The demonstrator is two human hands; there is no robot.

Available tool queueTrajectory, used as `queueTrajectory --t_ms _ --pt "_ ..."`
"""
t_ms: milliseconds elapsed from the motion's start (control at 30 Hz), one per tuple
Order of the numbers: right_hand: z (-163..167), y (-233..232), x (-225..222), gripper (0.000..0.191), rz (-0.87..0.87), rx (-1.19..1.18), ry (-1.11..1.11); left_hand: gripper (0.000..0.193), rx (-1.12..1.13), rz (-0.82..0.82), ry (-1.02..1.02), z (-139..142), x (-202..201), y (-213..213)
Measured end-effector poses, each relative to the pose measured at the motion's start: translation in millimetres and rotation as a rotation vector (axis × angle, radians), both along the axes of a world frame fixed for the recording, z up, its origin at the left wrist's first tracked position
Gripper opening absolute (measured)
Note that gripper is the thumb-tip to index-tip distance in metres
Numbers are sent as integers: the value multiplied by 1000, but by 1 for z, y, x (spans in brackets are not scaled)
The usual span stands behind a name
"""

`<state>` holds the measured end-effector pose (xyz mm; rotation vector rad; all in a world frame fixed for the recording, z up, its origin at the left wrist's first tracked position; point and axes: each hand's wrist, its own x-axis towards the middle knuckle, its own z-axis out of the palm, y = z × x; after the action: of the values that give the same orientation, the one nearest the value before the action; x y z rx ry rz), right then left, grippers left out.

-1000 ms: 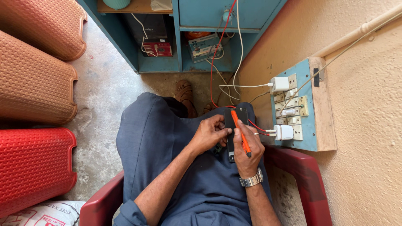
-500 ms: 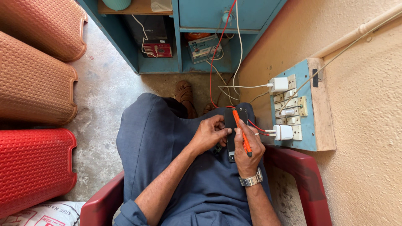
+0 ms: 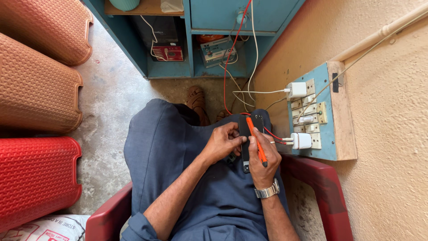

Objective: The person uses an orange plastic tool to press along the edges of a phone's internal frame and screen while the device is connected to multiple charging cables.

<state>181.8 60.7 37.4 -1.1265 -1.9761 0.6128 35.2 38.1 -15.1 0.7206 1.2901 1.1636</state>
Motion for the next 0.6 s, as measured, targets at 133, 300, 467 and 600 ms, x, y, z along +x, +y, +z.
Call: queueTrajectory --t_ms 133,300,467,600 --pt "-2 -1 0 26 15 6 19 33 29 11 6 0 1 -1" --pt "-3 -2 -2 27 -52 -38 17 36 17 23 17 0 1 0" --pt "-1 0 0 25 12 -18 34 33 16 13 0 -1 0 0" --pt "-1 -2 -2 24 -9 12 5 35 55 17 -18 0 1 -1"
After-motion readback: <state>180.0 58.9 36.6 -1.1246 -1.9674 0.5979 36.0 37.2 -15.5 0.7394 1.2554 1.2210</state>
